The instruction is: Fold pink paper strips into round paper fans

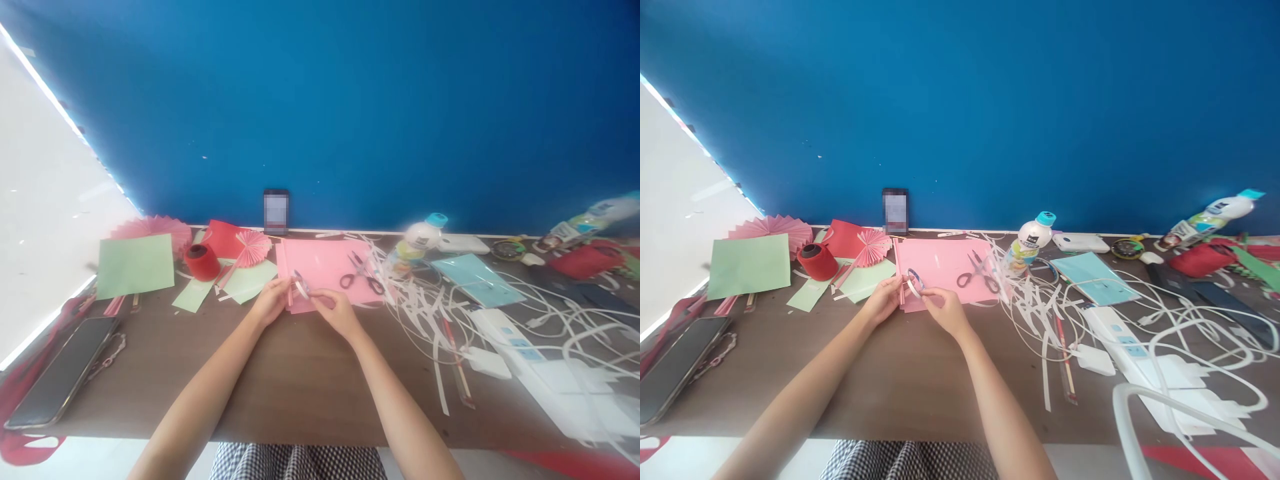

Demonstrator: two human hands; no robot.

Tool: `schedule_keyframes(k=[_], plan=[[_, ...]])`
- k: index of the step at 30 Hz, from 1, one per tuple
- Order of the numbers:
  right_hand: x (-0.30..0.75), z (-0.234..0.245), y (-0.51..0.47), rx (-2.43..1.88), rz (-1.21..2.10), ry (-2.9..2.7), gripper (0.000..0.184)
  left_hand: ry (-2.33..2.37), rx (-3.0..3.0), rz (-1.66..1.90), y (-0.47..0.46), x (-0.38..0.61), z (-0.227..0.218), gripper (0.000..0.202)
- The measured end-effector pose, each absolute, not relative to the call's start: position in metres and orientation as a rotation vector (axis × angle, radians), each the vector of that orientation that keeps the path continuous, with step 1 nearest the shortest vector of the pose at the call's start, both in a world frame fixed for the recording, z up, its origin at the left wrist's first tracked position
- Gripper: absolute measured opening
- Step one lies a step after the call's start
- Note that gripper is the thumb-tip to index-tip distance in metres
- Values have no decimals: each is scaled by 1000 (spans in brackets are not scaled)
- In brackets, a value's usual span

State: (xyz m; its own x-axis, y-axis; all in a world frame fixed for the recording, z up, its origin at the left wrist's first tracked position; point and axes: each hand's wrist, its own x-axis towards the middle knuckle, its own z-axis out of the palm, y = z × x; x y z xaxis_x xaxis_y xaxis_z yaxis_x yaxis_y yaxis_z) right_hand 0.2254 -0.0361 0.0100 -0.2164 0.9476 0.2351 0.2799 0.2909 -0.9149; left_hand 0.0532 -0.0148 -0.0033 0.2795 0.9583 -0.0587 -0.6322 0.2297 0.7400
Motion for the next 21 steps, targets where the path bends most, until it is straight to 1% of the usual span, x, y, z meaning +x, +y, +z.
schedule_keyframes(k=[4, 14, 21], plan=[[224, 12, -37, -1144, 965, -1676, 16, 578, 649, 1180, -14, 53, -3, 19], [223, 11, -35, -1212, 967, -1602, 16, 574, 711, 1118, -19, 56, -2, 23], [226, 10, -34, -1205, 1023, -1621, 15, 590, 663, 1182, -15, 54, -5, 18]])
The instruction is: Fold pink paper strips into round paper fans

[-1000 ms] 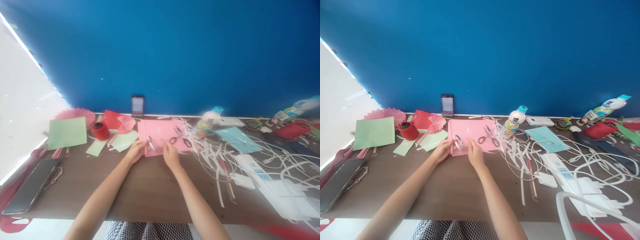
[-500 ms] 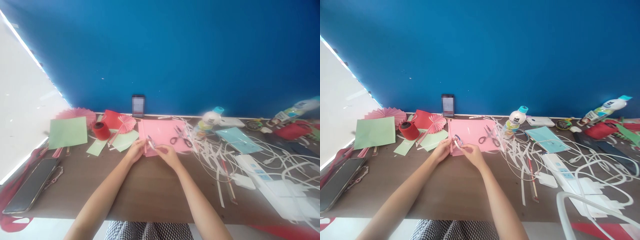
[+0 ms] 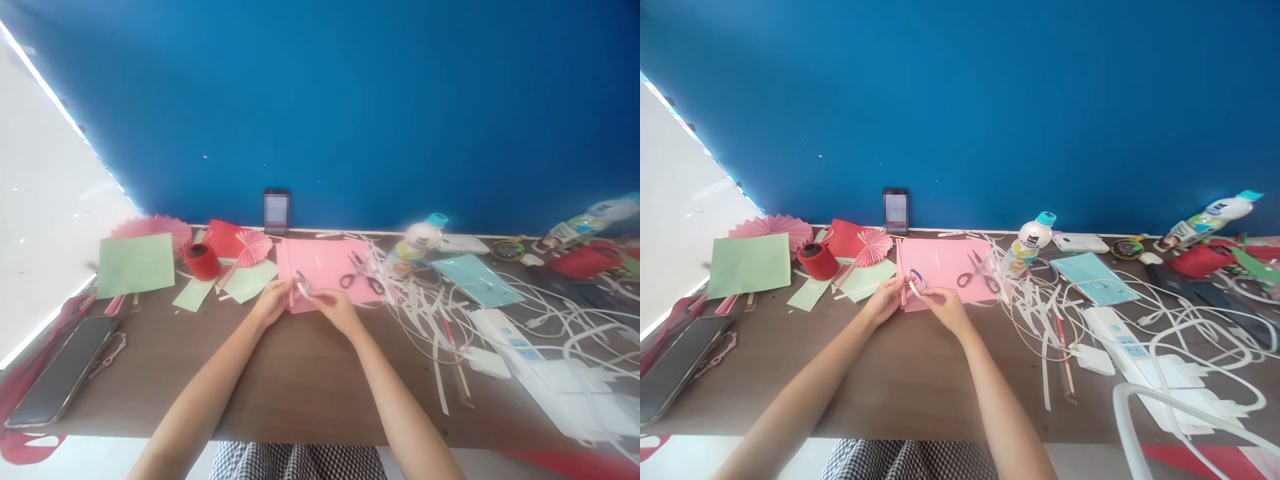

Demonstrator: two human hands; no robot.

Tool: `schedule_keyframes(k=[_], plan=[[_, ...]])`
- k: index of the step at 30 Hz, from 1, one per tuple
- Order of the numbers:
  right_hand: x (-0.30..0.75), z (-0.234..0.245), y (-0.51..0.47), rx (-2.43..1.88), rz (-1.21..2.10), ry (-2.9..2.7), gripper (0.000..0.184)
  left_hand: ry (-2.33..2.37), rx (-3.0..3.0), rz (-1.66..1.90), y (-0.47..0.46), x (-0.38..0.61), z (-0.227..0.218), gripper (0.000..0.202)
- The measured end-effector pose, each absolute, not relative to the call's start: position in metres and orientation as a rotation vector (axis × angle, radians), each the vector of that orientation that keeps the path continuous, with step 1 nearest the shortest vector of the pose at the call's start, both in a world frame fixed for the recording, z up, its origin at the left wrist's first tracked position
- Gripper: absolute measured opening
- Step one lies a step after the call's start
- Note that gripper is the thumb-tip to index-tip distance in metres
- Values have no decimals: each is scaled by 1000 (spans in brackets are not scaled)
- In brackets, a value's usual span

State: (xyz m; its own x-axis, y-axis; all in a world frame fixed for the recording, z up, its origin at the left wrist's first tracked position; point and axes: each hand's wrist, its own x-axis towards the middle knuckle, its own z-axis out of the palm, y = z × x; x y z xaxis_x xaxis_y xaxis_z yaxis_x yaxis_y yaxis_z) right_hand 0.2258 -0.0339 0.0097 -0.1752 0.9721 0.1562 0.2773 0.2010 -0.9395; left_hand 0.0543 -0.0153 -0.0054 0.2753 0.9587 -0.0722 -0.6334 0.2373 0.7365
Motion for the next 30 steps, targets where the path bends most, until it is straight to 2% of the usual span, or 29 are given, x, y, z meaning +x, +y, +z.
schedule_keyframes(k=[17, 30], plan=[[217, 9, -37, -1166, 946, -1715, 16, 614, 724, 1121, -17, 55, -4, 27], [222, 4, -35, -1120, 939, -1708, 14, 612, 706, 1162, -16, 55, -5, 25]])
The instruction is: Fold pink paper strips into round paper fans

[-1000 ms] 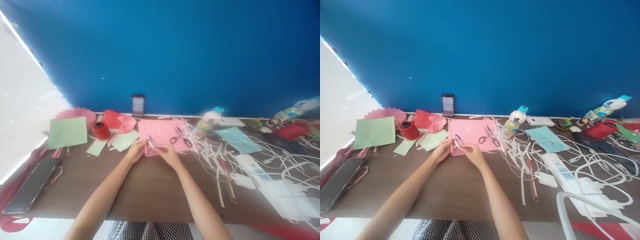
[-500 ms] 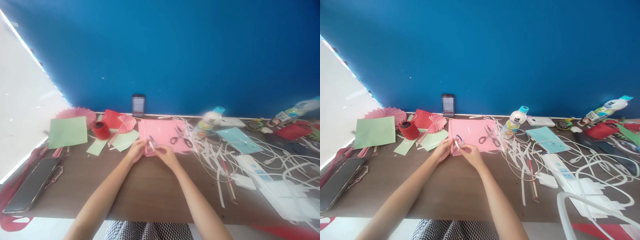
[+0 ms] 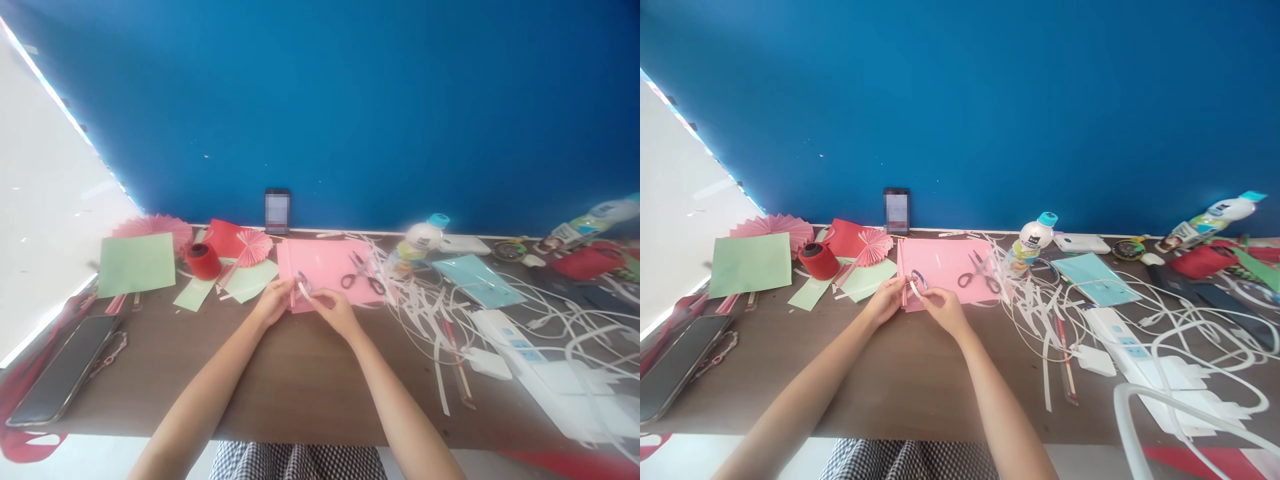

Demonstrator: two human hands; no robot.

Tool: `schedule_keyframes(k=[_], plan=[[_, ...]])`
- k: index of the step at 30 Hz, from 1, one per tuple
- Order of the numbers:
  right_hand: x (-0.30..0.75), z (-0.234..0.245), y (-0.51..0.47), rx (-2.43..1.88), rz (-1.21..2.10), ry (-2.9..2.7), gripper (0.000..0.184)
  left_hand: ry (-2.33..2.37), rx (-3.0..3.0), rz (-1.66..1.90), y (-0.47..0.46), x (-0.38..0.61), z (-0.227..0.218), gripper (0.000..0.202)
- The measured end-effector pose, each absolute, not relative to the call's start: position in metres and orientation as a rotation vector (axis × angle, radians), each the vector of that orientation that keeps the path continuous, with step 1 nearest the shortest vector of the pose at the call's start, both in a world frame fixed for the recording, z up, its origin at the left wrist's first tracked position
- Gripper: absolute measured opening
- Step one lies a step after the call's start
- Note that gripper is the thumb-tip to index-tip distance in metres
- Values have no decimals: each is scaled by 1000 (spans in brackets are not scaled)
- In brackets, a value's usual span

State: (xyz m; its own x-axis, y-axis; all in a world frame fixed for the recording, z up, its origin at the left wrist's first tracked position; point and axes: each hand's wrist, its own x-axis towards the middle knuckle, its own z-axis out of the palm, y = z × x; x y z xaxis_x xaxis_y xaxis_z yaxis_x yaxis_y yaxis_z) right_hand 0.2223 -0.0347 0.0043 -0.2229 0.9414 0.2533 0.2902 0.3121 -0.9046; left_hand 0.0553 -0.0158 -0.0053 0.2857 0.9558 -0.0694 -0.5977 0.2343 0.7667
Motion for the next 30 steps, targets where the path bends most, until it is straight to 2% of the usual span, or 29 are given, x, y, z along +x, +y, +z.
schedule_keyframes(k=[11, 18, 23, 25, 28, 30], plan=[[217, 8, -38, -1169, 919, -1680, 18, 599, 747, 1142, -19, 57, -3, 27], [216, 12, -39, -1159, 972, -1648, 32, 557, 734, 1100, -22, 60, 1, 26], [220, 12, -37, -999, 1052, -1643, 39, 557, 735, 1087, -23, 59, 2, 25], [221, 12, -37, -1002, 1002, -1606, 36, 567, 752, 1077, -22, 57, 2, 26], [222, 15, -39, -1050, 771, -1621, 19, 587, 779, 1060, -21, 55, 3, 27], [222, 19, -42, -1043, 597, -1717, 20, 591, 783, 1056, -21, 55, 3, 26]])
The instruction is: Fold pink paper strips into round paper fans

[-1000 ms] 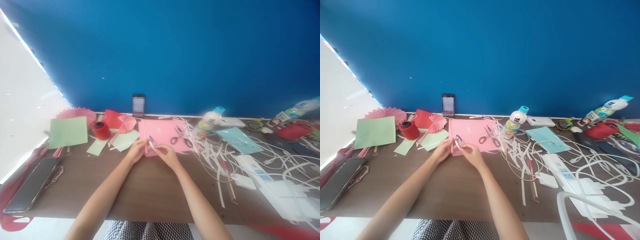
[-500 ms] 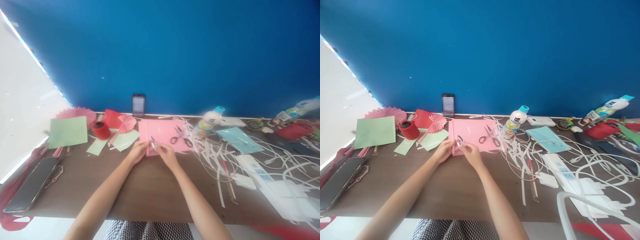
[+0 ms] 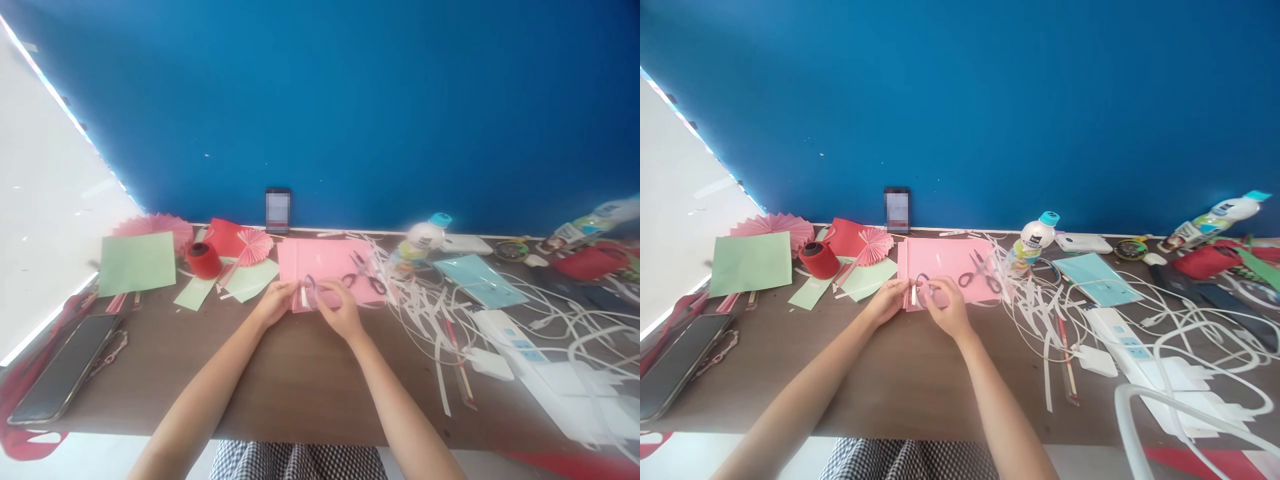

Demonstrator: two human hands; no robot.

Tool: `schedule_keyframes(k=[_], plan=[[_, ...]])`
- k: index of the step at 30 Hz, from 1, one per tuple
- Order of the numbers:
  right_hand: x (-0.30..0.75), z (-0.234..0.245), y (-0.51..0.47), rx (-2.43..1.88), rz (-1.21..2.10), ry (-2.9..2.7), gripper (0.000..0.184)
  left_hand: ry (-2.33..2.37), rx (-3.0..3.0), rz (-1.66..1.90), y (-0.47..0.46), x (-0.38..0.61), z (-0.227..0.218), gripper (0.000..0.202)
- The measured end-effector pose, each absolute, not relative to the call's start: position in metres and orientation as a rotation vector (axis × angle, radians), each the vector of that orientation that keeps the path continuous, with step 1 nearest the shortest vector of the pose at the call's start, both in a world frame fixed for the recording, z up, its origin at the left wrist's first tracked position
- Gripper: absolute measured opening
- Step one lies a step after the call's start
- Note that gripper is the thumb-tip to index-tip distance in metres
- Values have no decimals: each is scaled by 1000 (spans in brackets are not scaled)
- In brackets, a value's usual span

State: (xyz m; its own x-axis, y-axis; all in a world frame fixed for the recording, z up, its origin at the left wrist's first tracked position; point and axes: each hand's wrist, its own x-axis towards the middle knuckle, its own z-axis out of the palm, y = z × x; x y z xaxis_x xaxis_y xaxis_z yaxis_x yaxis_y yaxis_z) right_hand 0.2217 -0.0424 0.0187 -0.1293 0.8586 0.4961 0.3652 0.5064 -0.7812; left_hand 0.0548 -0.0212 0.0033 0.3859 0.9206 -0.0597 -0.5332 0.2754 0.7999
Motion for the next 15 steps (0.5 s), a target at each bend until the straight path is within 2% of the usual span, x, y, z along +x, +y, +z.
schedule_keyframes(k=[3, 15], plan=[[219, 22, -48, -997, 486, -1881, 25, 583, 784, 1039, -23, 55, 5, 27], [212, 17, -48, -996, 465, -1769, 8, 544, 882, 909, -29, 61, 7, 30]])
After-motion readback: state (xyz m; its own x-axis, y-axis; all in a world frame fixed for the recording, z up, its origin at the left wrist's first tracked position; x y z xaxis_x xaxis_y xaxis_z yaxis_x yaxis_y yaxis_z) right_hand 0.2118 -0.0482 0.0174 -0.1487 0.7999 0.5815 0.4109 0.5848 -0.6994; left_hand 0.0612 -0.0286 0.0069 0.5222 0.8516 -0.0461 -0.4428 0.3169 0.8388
